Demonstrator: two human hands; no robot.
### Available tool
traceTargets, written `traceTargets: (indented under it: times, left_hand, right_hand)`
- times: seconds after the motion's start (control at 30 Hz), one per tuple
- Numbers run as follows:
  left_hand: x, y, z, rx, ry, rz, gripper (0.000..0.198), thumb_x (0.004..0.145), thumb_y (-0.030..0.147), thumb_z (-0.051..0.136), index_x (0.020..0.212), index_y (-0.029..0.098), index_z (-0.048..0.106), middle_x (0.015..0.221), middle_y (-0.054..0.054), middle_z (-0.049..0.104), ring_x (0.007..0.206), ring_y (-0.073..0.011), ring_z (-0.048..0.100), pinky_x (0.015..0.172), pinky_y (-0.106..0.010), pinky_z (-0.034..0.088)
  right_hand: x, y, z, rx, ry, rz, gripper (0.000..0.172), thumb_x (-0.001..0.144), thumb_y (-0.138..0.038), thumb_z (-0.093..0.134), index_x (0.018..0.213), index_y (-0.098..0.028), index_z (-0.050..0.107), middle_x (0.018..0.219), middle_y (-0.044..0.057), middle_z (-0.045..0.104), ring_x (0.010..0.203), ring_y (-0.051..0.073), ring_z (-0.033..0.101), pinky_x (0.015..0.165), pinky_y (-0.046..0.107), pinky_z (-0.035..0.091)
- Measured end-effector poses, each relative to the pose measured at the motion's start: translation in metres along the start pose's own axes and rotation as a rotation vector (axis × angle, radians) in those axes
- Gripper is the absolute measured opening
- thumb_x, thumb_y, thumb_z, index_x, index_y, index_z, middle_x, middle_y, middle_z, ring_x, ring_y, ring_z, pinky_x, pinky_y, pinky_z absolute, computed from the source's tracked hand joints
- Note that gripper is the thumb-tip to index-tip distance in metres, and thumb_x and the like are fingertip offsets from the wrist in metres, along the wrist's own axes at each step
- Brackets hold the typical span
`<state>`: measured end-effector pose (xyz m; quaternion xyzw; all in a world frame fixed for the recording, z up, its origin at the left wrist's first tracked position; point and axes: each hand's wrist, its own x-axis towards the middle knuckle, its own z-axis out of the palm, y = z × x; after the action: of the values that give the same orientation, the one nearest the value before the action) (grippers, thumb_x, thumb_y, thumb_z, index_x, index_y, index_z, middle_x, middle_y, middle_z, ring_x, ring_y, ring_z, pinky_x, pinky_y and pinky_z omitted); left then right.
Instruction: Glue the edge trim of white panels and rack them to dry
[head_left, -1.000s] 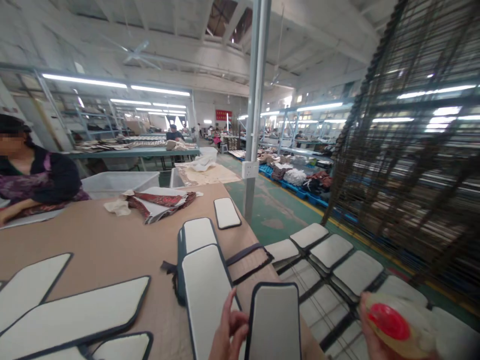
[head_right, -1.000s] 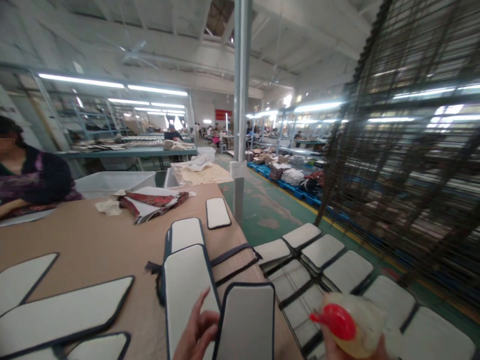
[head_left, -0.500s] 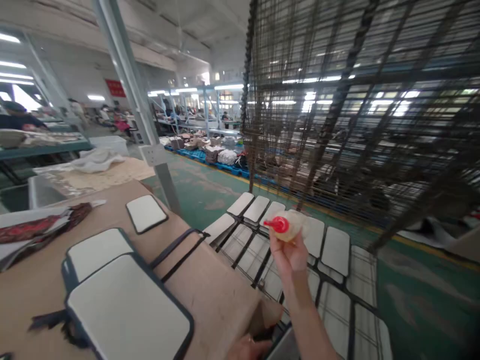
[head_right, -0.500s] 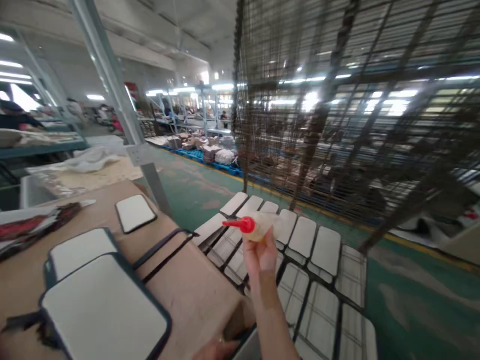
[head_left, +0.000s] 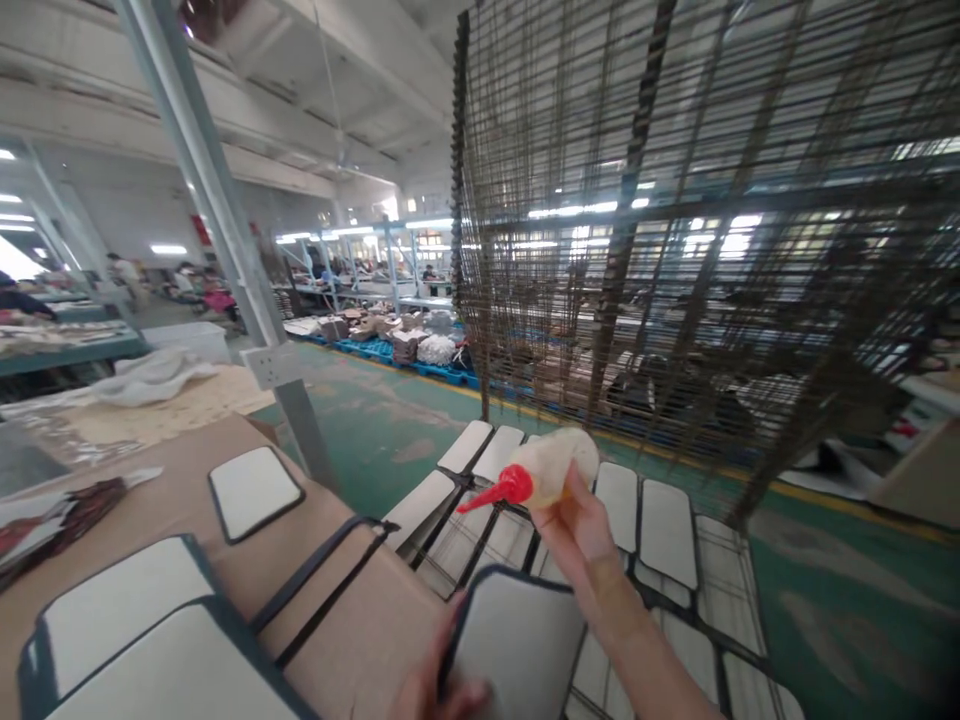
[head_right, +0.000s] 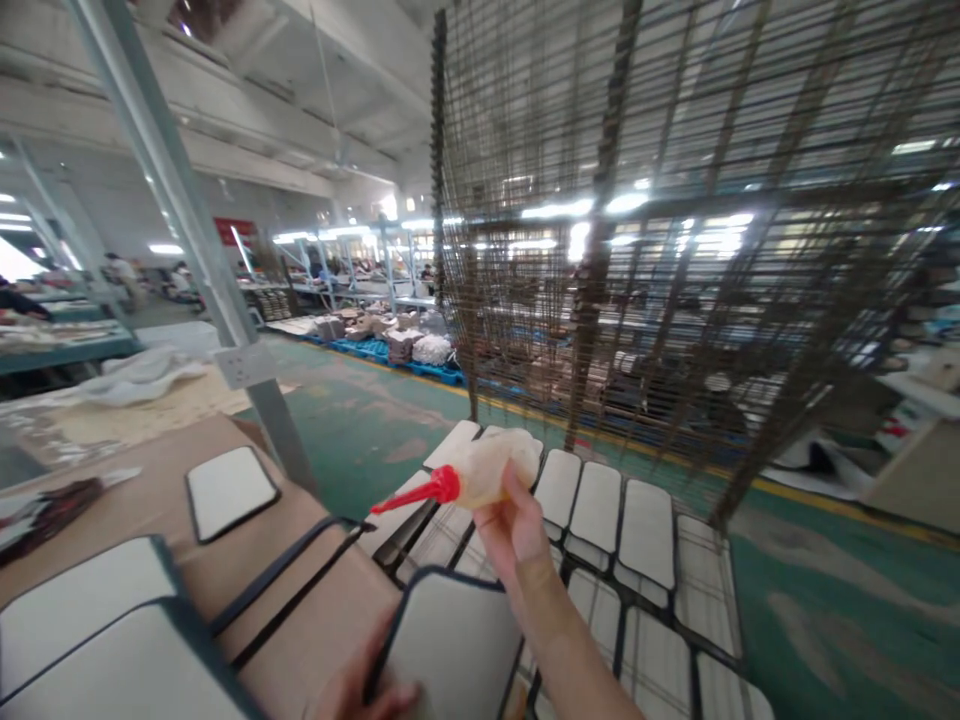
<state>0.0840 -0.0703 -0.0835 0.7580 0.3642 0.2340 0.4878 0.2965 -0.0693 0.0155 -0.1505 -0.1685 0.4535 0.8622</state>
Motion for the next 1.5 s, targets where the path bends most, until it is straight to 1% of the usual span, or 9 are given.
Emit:
traceTargets:
  times: [0.1, 0.2, 0.3, 0.43, 0.63, 0.77, 0.9, 1.13, 1.5]
  left_hand:
    - [0.001, 0.017, -0.036, 0.066, 0.128, 0.070, 0.074, 0.081, 0.048, 0.058, 0.148, 0.026, 0.035, 0.150, -0.004, 0.041, 0.141, -0.0346, 0.027, 0.115, -0.050, 0.026]
    - [-0.008, 0.034, -0.066, 0.142, 0.122, 0.057, 0.074, 0.081, 0.050, 0.055, 0.148, 0.029, 0.031, 0.154, 0.001, 0.032, 0.143, -0.0310, 0.023, 0.115, -0.048, 0.022]
    - [-0.020, 0.046, -0.081, 0.220, 0.092, 0.046, 0.068, 0.084, 0.051, 0.051, 0.146, 0.031, 0.034, 0.153, 0.002, 0.031, 0.142, -0.0310, 0.026, 0.113, -0.049, 0.023]
    - [-0.033, 0.073, -0.086, 0.297, 0.065, 0.090, 0.058, 0.085, 0.048, 0.050, 0.141, 0.031, 0.044, 0.144, -0.002, 0.048, 0.131, -0.0323, 0.046, 0.106, -0.045, 0.037]
    - [-0.043, 0.142, -0.101, 0.290, -0.218, 0.098, 0.041, 0.087, 0.035, 0.054, 0.127, 0.029, 0.061, 0.122, 0.001, 0.068, 0.107, -0.0250, 0.064, 0.091, -0.027, 0.048]
    - [-0.043, 0.166, -0.114, 0.241, -0.417, 0.099, 0.040, 0.086, 0.025, 0.053, 0.125, 0.026, 0.064, 0.117, 0.001, 0.071, 0.102, -0.0251, 0.066, 0.089, -0.024, 0.046]
    - [-0.046, 0.177, -0.122, 0.188, -0.541, 0.092, 0.037, 0.087, 0.024, 0.049, 0.117, 0.023, 0.070, 0.108, 0.002, 0.073, 0.099, -0.0233, 0.066, 0.086, -0.021, 0.045]
    - [-0.052, 0.188, -0.129, 0.104, -0.603, 0.060, 0.038, 0.089, 0.035, 0.049, 0.115, 0.017, 0.071, 0.108, -0.001, 0.073, 0.101, -0.0264, 0.065, 0.088, -0.024, 0.045]
    - [-0.052, 0.164, -0.145, 0.175, -0.663, 0.088, 0.037, 0.092, 0.031, 0.047, 0.121, 0.016, 0.065, 0.111, -0.003, 0.070, 0.100, -0.0247, 0.063, 0.086, -0.022, 0.044]
  right_hand:
    - [0.006, -0.029, 0.015, -0.130, -0.070, 0.011, 0.031, 0.065, -0.026, 0.083, 0.094, -0.023, 0.070, 0.092, 0.003, 0.076, 0.098, 0.026, 0.069, 0.095, 0.041, 0.053]
    - [0.009, -0.051, 0.029, -0.229, -0.134, 0.023, 0.046, 0.057, -0.028, 0.086, 0.099, -0.020, 0.069, 0.098, 0.007, 0.075, 0.104, 0.030, 0.066, 0.100, 0.046, 0.048]
    - [0.007, -0.064, 0.041, -0.299, -0.175, 0.026, 0.061, 0.048, -0.029, 0.090, 0.103, -0.016, 0.068, 0.100, 0.011, 0.075, 0.104, 0.033, 0.066, 0.100, 0.050, 0.046]
    - [-0.001, -0.070, 0.056, -0.305, -0.272, 0.062, 0.057, 0.045, -0.024, 0.088, 0.098, -0.018, 0.068, 0.092, 0.010, 0.075, 0.108, 0.036, 0.063, 0.102, 0.056, 0.042]
    - [-0.007, -0.067, 0.070, -0.358, -0.354, 0.134, 0.057, 0.041, -0.022, 0.086, 0.095, -0.020, 0.068, 0.088, 0.008, 0.075, 0.099, 0.037, 0.066, 0.098, 0.059, 0.042]
    - [-0.009, -0.063, 0.069, -0.423, -0.420, 0.192, 0.060, 0.043, -0.025, 0.084, 0.100, -0.017, 0.067, 0.088, 0.010, 0.075, 0.081, 0.032, 0.071, 0.084, 0.052, 0.054]
    - [-0.009, -0.058, 0.066, -0.461, -0.441, 0.253, 0.059, 0.044, -0.022, 0.083, 0.101, -0.015, 0.067, 0.087, 0.012, 0.075, 0.078, 0.033, 0.071, 0.076, 0.050, 0.056]
    - [-0.010, -0.048, 0.069, -0.454, -0.496, 0.320, 0.059, 0.045, -0.024, 0.083, 0.102, -0.016, 0.066, 0.087, 0.012, 0.074, 0.078, 0.033, 0.071, 0.070, 0.049, 0.057]
    - [-0.008, -0.042, 0.066, -0.521, -0.624, 0.338, 0.055, 0.047, -0.036, 0.089, 0.098, -0.027, 0.069, 0.089, 0.003, 0.075, 0.081, 0.027, 0.071, 0.074, 0.039, 0.059]
